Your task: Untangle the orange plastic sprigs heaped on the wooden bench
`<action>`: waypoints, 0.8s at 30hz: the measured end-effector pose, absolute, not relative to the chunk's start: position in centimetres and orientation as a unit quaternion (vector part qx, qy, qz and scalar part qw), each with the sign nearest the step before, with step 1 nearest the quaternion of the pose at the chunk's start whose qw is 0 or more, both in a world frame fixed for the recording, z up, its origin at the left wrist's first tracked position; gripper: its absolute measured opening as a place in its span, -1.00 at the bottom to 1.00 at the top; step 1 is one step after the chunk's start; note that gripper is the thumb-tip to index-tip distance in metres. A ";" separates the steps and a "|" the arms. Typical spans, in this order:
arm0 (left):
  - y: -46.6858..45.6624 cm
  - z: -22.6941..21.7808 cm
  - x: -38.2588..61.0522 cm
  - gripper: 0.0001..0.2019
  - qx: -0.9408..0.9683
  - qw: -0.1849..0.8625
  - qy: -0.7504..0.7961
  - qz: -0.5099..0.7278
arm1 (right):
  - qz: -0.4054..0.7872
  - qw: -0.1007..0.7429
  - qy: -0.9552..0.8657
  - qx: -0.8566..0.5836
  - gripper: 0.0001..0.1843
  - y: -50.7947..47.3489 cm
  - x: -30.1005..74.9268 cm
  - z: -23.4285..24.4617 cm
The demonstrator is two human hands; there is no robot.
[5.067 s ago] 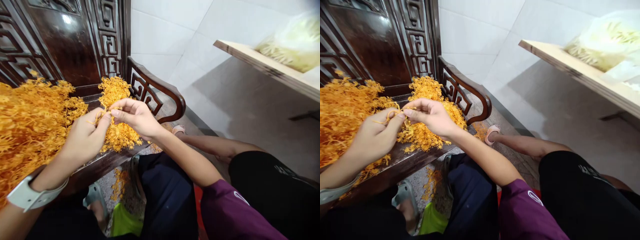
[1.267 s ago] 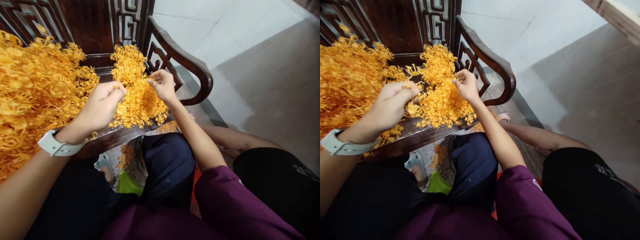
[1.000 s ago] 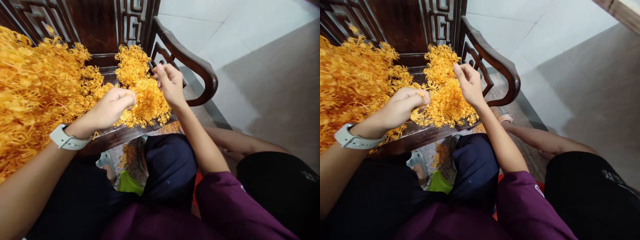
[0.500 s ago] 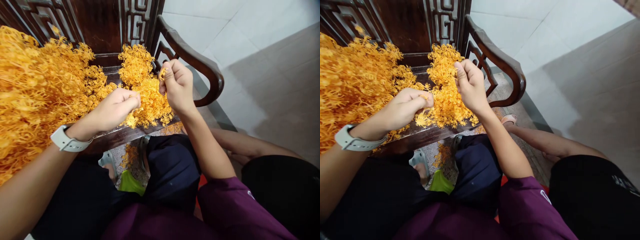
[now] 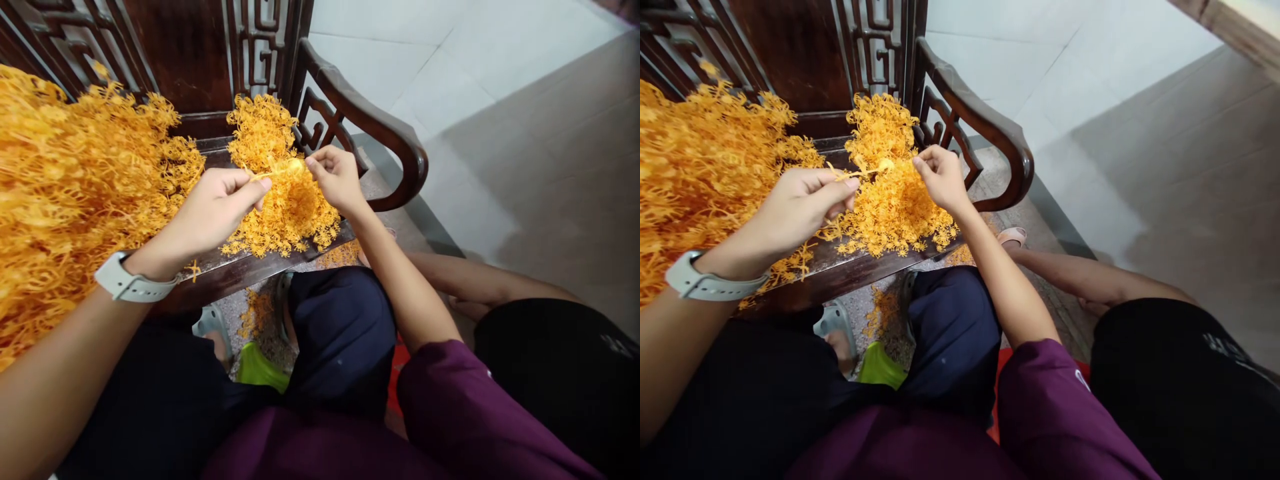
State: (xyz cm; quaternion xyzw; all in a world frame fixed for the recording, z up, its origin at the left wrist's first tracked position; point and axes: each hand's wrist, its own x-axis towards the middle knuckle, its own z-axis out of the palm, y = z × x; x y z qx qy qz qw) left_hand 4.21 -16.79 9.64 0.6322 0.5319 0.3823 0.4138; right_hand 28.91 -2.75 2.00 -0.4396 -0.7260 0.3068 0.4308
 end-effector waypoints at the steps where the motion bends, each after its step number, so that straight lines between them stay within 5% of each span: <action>1: -16.7 9.5 4.2 -0.63 0.633 0.412 0.531 0.384 | 0.317 0.413 -0.740 -0.426 -0.34 -3.2 28.8 2.2; 8: -16.3 9.6 4.4 -0.61 0.584 0.470 0.522 0.406 | 0.303 0.308 -0.808 -0.400 -0.66 -4.9 27.8 3.1; 15: -16.3 9.2 4.4 -0.61 0.623 0.407 0.555 0.372 | 0.500 0.410 -0.674 -0.357 -0.28 -7.4 26.3 6.2; 21: -16.8 9.4 4.7 -0.78 0.640 0.365 0.567 0.368 | 0.559 0.398 -0.666 -0.293 -0.42 -10.2 24.8 8.7; 24: -17.2 9.8 4.7 -0.55 0.615 0.440 0.520 0.398 | 0.601 0.385 -0.642 -0.279 -0.45 -11.5 24.9 9.5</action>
